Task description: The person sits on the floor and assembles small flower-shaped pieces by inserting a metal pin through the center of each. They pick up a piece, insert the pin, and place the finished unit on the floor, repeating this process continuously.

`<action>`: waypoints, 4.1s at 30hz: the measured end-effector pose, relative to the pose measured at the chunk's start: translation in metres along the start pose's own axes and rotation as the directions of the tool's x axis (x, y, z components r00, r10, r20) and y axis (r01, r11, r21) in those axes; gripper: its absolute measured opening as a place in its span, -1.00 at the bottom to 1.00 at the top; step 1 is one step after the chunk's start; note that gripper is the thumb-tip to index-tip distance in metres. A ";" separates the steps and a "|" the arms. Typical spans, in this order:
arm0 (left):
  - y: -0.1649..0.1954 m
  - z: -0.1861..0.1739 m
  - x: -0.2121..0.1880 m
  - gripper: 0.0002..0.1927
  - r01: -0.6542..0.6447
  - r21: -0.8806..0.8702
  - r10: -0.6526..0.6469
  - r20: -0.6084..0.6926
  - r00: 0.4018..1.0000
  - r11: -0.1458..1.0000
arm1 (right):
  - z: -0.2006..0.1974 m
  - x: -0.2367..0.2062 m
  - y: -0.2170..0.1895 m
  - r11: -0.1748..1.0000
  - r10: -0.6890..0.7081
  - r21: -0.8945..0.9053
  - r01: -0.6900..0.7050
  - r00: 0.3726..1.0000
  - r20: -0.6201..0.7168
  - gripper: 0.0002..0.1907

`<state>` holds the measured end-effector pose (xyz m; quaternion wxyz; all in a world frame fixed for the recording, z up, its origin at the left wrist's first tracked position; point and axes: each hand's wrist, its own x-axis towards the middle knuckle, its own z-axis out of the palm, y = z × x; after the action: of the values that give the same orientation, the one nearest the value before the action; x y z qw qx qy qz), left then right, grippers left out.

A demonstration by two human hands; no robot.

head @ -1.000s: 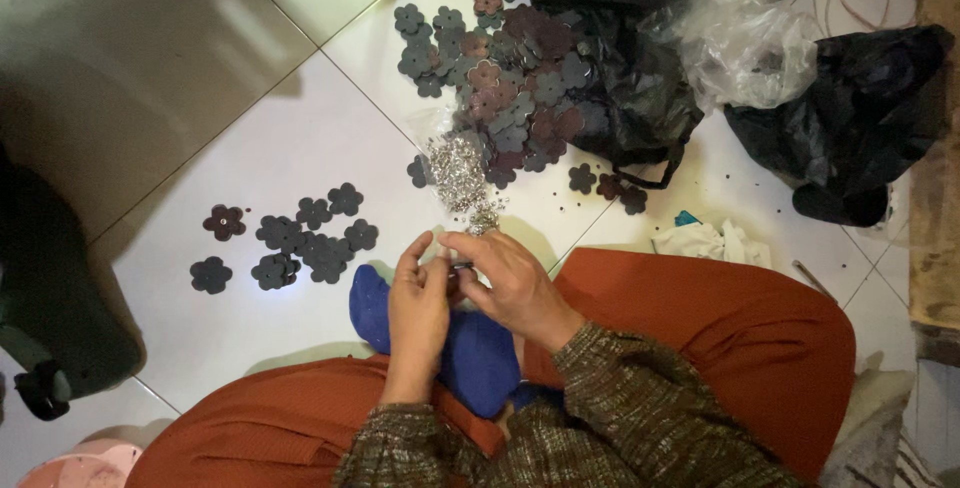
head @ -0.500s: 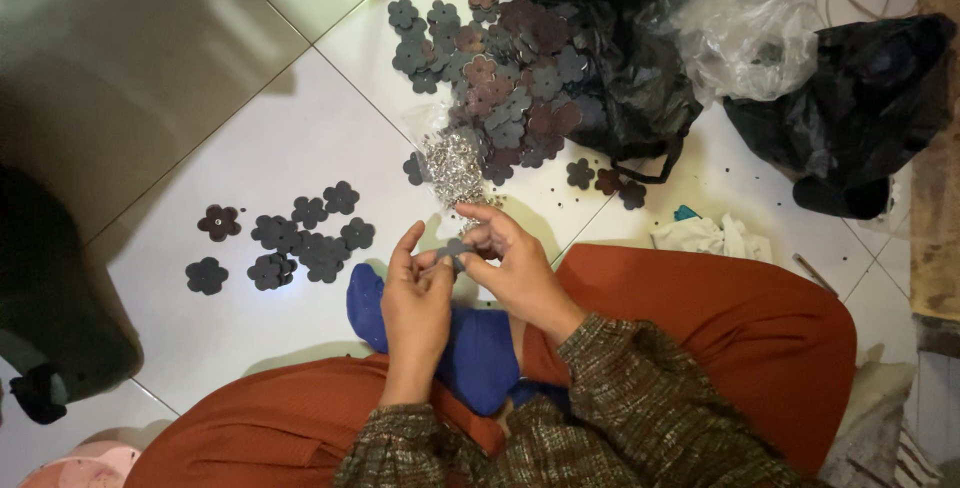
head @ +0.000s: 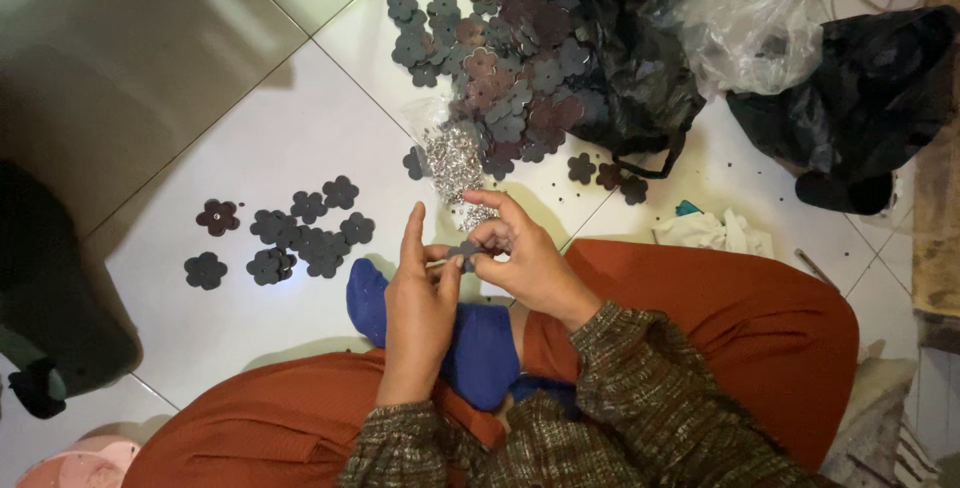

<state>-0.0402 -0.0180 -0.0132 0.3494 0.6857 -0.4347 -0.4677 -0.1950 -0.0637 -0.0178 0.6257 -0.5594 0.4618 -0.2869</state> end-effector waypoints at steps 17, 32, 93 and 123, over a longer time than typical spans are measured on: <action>-0.018 0.008 0.004 -0.12 0.029 -0.395 -0.030 0.005 1.000 0.918 | 0.006 0.000 0.033 0.807 0.304 0.551 -0.214 0.950 -0.075 -0.29; -0.002 -0.002 0.008 -0.10 0.142 -0.224 -0.151 -0.023 0.988 0.964 | -0.021 0.010 0.021 0.977 0.214 0.025 -0.213 0.967 -0.136 -0.40; -0.018 0.006 0.016 -0.70 0.276 -0.196 -0.280 0.007 0.960 0.941 | -0.030 0.013 0.042 0.980 0.153 -0.074 -0.182 0.944 -0.293 -0.69; -0.017 0.004 0.017 -0.57 0.231 -0.223 -0.242 -0.025 0.970 0.947 | -0.003 0.009 0.020 0.921 0.064 -0.338 -0.192 0.933 -0.355 -0.93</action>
<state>-0.0363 -0.0275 -0.0351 0.3752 0.7024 -0.2862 -0.5329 -0.1976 -0.0685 -0.0395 0.4396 -0.5770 0.6434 -0.2447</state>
